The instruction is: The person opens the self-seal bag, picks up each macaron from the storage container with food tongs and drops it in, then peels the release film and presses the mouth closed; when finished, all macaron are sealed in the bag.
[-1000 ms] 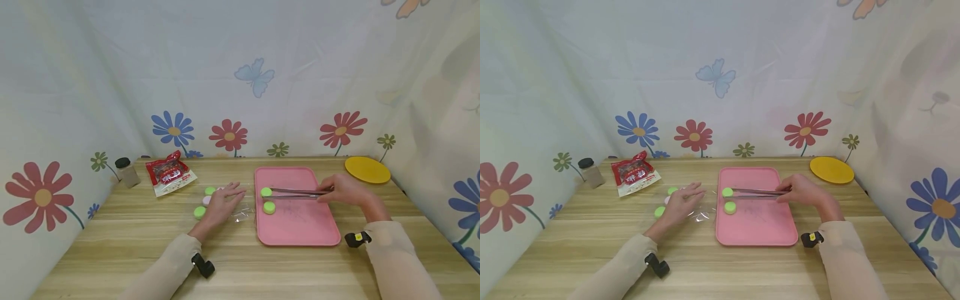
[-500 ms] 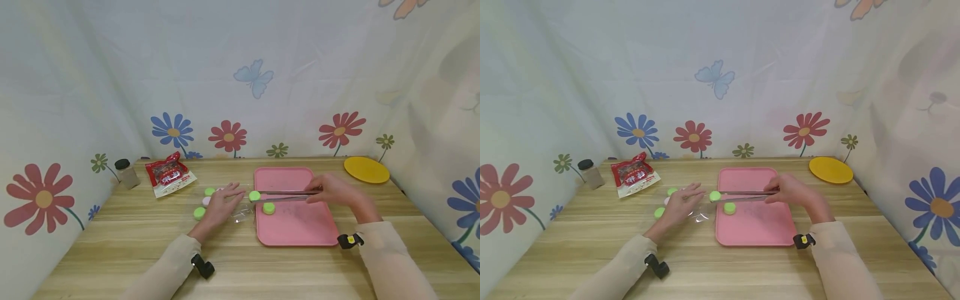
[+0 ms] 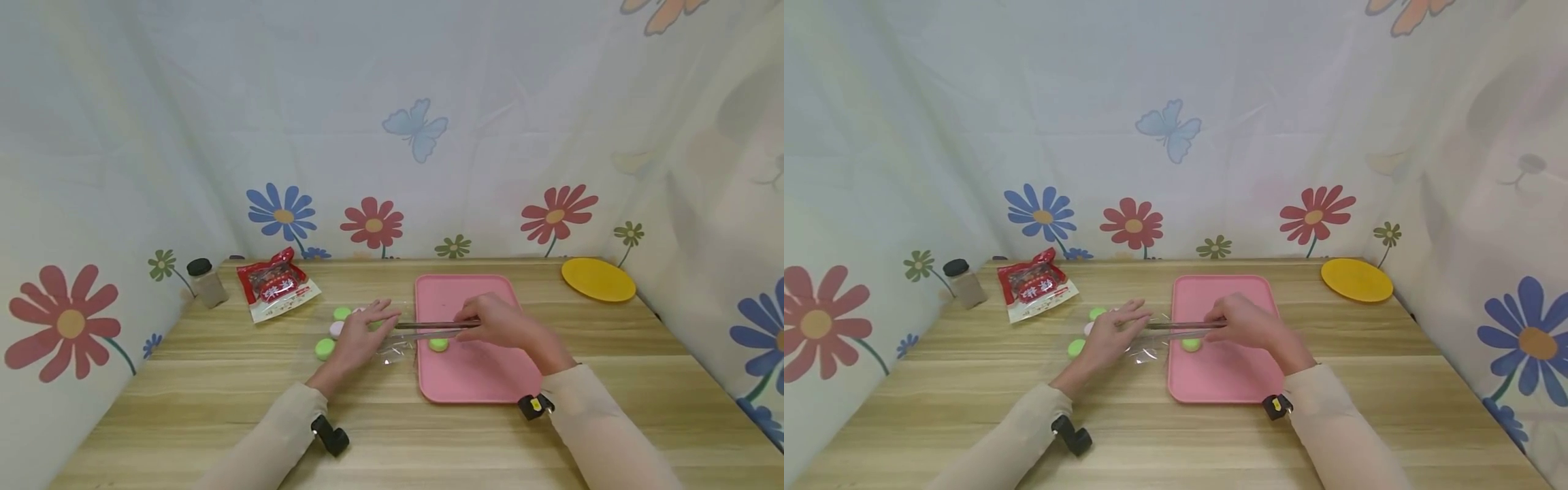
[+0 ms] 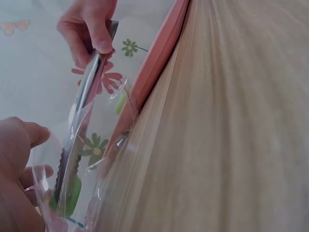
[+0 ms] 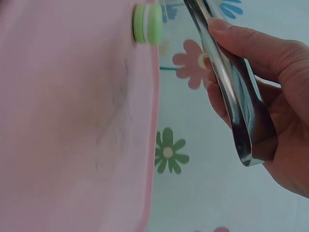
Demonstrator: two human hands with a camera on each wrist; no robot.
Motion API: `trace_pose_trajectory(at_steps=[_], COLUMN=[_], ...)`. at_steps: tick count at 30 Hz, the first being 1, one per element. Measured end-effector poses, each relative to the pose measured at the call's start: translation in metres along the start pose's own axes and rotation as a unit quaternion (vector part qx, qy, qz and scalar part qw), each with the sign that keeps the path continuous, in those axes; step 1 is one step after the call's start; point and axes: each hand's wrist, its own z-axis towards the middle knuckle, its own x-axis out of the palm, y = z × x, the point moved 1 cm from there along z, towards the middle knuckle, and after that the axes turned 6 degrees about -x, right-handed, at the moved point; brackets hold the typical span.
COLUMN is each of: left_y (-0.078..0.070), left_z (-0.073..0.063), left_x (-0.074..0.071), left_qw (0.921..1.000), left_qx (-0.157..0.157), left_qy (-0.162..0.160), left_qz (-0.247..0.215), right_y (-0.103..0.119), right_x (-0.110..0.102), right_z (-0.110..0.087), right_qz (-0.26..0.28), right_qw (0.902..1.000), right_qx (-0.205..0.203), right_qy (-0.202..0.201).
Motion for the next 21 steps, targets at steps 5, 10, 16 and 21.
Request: trace_pose_trajectory(at_steps=[5,10,16,21], left_y=[0.001,0.002,0.002,0.003], left_z=[0.001,0.002,0.0,0.001], left_x=[0.0,-0.001,0.0,0.001], left_qw=[1.0,0.9999,0.9997,0.9999], left_qx=[0.002,0.001,-0.011,0.001], left_qy=[0.005,0.008,0.019,0.014], left_qz=[0.007,0.008,0.007,-0.007], right_y=[0.011,0.018,0.023,0.03], right_x=[0.015,0.024,0.031,0.035], right_z=[0.013,0.02,0.026,0.031], right_qz=[-0.004,-0.013,-0.014,-0.015], right_qw=[0.9993,0.9982,0.9986,0.9984], right_qx=[-0.031,-0.052,-0.043,-0.046], right_qy=[0.02,0.026,0.026,0.031])
